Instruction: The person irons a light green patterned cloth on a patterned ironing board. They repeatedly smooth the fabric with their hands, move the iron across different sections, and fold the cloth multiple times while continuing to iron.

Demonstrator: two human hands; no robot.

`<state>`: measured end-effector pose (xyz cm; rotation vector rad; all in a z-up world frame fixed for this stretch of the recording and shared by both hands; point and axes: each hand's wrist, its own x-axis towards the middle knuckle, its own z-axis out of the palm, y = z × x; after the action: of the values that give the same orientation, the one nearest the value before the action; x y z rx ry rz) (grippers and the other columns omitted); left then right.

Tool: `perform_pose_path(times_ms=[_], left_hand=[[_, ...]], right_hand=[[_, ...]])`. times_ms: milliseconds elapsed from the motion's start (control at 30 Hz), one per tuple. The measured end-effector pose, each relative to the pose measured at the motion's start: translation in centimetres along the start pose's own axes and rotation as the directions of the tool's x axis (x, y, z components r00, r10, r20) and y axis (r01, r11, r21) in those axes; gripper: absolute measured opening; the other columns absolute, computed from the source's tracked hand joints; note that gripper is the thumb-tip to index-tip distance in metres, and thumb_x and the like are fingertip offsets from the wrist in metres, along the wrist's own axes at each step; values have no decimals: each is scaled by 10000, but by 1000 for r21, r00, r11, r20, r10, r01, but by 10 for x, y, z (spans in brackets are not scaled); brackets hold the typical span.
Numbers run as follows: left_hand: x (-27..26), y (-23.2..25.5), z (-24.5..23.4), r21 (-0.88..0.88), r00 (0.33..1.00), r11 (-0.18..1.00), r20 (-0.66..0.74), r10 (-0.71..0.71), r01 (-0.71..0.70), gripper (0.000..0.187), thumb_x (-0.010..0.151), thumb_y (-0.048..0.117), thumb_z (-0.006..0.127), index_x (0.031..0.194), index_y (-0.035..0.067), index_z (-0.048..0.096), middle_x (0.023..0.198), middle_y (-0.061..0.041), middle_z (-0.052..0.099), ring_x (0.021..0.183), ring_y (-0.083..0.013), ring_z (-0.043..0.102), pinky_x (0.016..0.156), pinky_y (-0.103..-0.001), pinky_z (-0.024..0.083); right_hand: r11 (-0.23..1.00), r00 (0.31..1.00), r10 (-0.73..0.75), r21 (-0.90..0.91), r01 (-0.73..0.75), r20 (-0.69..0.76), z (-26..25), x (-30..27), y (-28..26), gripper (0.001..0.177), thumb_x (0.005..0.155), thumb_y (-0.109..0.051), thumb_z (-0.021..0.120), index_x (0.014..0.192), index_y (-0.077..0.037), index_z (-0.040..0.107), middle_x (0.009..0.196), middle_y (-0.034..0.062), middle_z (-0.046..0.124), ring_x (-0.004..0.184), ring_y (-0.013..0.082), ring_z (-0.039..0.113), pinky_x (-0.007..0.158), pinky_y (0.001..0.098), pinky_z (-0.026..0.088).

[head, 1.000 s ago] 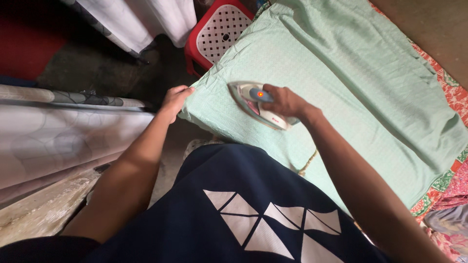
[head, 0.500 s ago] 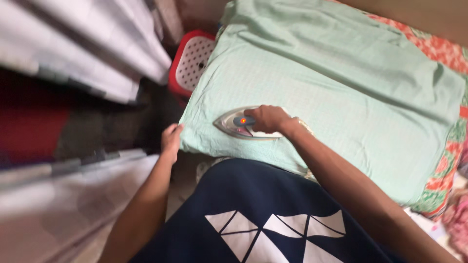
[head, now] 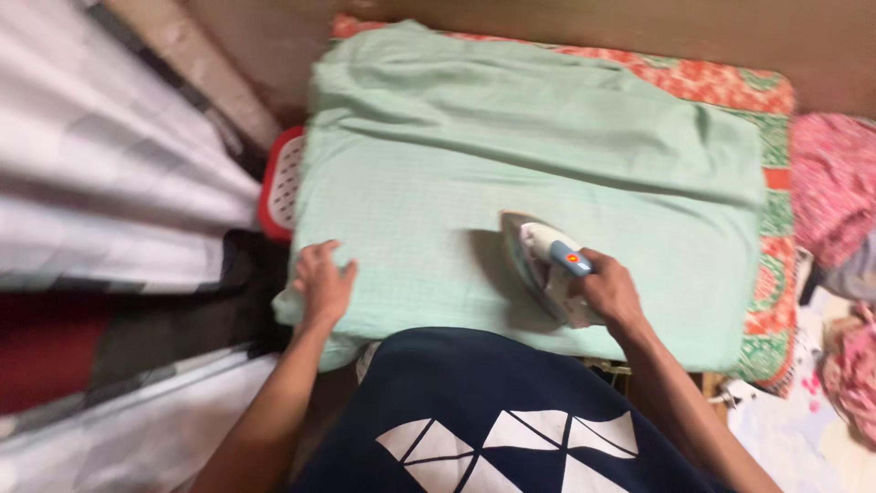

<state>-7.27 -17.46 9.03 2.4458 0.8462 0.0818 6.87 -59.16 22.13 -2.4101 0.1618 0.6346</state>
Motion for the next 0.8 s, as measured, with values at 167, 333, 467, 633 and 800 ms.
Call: perform_pose_path(times_ms=[167, 333, 467, 633, 800], left_hand=[[-2, 170, 67, -109, 751, 795, 273, 601, -597, 456, 878, 251, 736, 1314, 213, 606, 1496, -133, 384, 1443, -350, 298, 1091, -622, 270], [19, 328, 142, 15, 505, 595, 548, 668, -803, 611, 883, 43, 557, 1440, 294, 582, 1692, -131, 180, 1572, -348, 84, 1223, -636, 98], [35, 400, 201, 156, 398, 394, 631, 665, -906, 549, 906, 14, 487, 1421, 186, 572, 1696, -86, 154, 1568, -305, 53, 1218, -624, 92], [43, 440, 245, 248, 441, 379, 671, 596, -891, 447, 1020, 55, 401, 1445, 32, 536, 1627, 2, 324, 1578, -257, 108, 1252, -630, 69], [38, 441, 216, 202, 572, 570, 560, 600, -796, 482, 992, 9, 426, 1458, 47, 542, 1652, 4, 335, 1575, -267, 165, 1257, -627, 48]], right_hand=[[939, 958, 139, 339, -47, -251, -78, 8, 100, 354, 734, 43, 615, 1067, 4, 727, 807, 148, 662, 730, 248, 613, 672, 389, 486], [757, 887, 249, 649, 71, -388, -126, 19, 191, 333, 711, 127, 533, 1002, 15, 650, 807, 68, 573, 677, 184, 559, 591, 325, 506], [685, 841, 304, 716, 133, -447, -151, 25, 245, 335, 722, 163, 509, 997, 2, 612, 824, 57, 563, 705, 165, 544, 590, 320, 503], [515, 843, 347, 835, 195, -411, -175, 34, 291, 421, 755, 169, 448, 1086, -40, 603, 873, 56, 605, 736, 171, 598, 616, 314, 541], [467, 825, 364, 851, 240, -432, -187, 55, 313, 455, 807, 160, 446, 1159, -86, 599, 896, 67, 617, 710, 190, 602, 599, 327, 541]])
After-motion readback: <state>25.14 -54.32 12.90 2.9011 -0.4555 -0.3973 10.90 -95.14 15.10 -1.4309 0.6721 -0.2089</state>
